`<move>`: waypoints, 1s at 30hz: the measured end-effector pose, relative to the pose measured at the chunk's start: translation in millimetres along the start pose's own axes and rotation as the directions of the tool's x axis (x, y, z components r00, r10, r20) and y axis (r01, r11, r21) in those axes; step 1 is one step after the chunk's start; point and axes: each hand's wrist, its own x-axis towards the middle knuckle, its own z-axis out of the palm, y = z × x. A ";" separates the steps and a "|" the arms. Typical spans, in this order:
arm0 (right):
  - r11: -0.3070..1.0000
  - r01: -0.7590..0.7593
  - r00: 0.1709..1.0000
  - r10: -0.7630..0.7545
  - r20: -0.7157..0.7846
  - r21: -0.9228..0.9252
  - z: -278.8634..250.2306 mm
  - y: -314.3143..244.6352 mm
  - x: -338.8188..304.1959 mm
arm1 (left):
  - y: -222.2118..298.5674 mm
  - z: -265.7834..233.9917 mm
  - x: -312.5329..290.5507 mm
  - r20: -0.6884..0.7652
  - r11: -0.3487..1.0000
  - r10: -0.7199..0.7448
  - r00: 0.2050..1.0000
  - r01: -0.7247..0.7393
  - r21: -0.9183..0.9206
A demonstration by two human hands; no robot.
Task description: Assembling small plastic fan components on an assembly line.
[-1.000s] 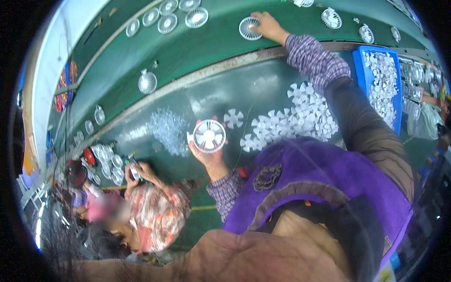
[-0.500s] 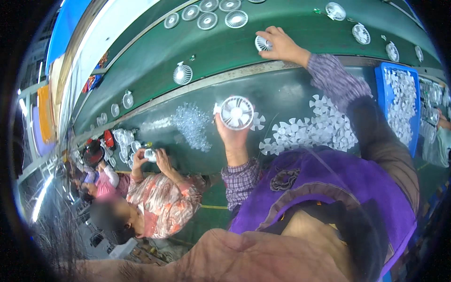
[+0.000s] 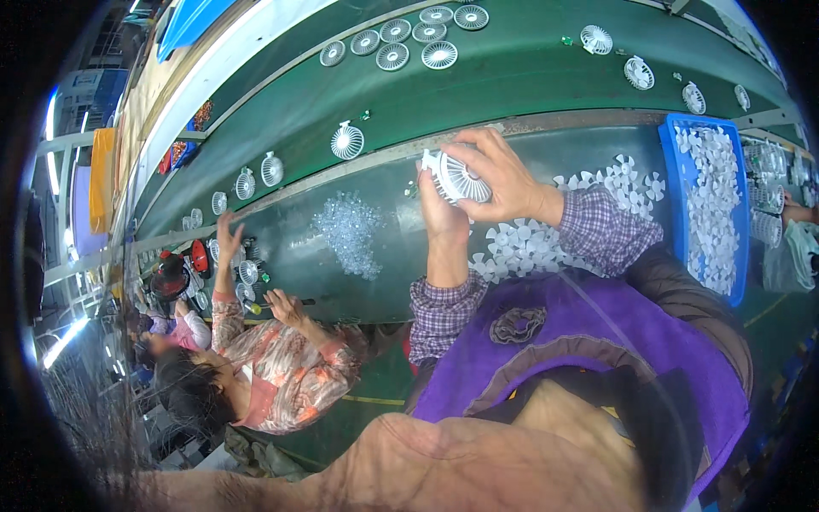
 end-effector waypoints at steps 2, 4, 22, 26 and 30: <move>1.000 -0.016 0.998 0.017 -0.065 0.007 2.5 -3.3 -3.4 | -0.8 -1.1 -3.2 0.040 1.000 -0.004 0.999 0.003 0.026; 1.000 -0.024 0.996 0.023 -0.083 -0.010 5.2 -2.4 -7.7 | 1.3 6.1 -8.3 0.043 0.998 0.009 0.999 -0.012 0.061; 0.976 -0.182 0.944 0.207 -0.257 0.115 11.3 -27.7 6.9 | -6.9 13.6 -3.6 0.255 0.815 0.463 0.849 -0.521 0.254; 0.993 -0.108 0.971 0.114 -0.211 0.038 2.6 -28.0 18.8 | 3.1 13.6 -3.3 0.204 0.922 0.341 0.918 -0.369 0.119; 0.999 -0.048 0.976 0.046 -0.212 -0.004 2.6 -26.1 21.7 | 5.6 15.8 -3.0 0.205 0.917 0.357 0.911 -0.383 0.106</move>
